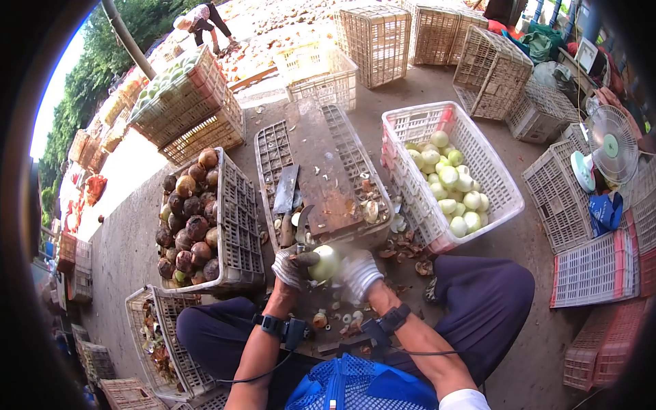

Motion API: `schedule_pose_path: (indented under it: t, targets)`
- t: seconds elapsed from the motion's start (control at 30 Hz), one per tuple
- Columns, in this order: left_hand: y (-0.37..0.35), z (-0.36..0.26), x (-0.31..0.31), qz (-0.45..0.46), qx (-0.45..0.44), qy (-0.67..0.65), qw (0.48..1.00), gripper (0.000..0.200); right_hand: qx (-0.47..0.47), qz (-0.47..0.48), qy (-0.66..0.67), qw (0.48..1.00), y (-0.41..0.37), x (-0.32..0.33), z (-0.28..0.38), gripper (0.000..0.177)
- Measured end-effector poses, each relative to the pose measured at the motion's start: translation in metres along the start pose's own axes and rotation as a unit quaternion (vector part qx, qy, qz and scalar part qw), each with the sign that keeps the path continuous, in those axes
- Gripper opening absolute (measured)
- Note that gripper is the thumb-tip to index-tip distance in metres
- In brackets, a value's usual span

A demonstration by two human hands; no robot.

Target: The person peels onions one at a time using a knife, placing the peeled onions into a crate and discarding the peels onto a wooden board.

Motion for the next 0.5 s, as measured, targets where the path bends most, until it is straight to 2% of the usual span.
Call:
schedule_pose_path:
  t: [0.03, 0.1, 0.13, 0.2, 0.23, 0.27, 0.3, 0.37, 0.4, 0.5]
  targets:
    - [0.014, 0.031, 0.023, 0.004, -0.102, 0.112, 0.988, 0.025, -0.051, -0.003, 0.036, 0.998, -0.001, 0.0, 0.002, 0.064]
    - [0.016, 0.034, 0.027, 0.009, -0.232, 0.298, 0.926, 0.026, -0.033, -0.017, -0.029, 0.999, 0.01, -0.005, -0.034, 0.06]
    - [0.006, 0.013, 0.013, 0.009, -0.26, 0.373, 0.891, 0.027, -0.021, -0.021, -0.044, 0.999, 0.015, -0.006, -0.05, 0.059]
    - [-0.006, -0.015, -0.01, -0.016, -0.188, 0.319, 0.929, 0.032, 0.008, -0.026, -0.057, 0.998, 0.023, -0.007, -0.074, 0.057]
    - [-0.009, -0.021, -0.019, -0.041, -0.082, 0.184, 0.979, 0.035, 0.01, -0.033, -0.062, 0.998, 0.027, -0.01, -0.088, 0.056]
    - [-0.011, -0.021, -0.024, -0.066, 0.027, 0.044, 0.996, 0.039, 0.012, -0.04, -0.066, 0.997, 0.032, -0.012, -0.102, 0.056]
    - [-0.009, -0.017, -0.02, -0.07, -0.012, 0.13, 0.989, 0.042, 0.014, -0.046, -0.071, 0.996, 0.037, -0.015, -0.116, 0.055]
    - [0.003, 0.001, -0.007, -0.076, -0.087, 0.299, 0.947, 0.05, 0.021, -0.049, -0.151, 0.987, 0.034, -0.012, -0.101, 0.055]
    - [0.008, 0.006, -0.004, -0.064, -0.107, 0.323, 0.938, 0.058, 0.024, -0.046, -0.178, 0.983, 0.032, -0.011, -0.094, 0.055]
    - [0.013, 0.014, 0.009, -0.053, -0.123, 0.372, 0.918, 0.055, 0.036, 0.0, -0.154, 0.987, 0.025, -0.005, -0.065, 0.057]
Point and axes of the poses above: each hand's wrist, its own y-axis towards the middle knuckle, its own x-axis out of the back of the hand, z = x × y, the point moved 2 cm from there along y, towards the middle knuckle
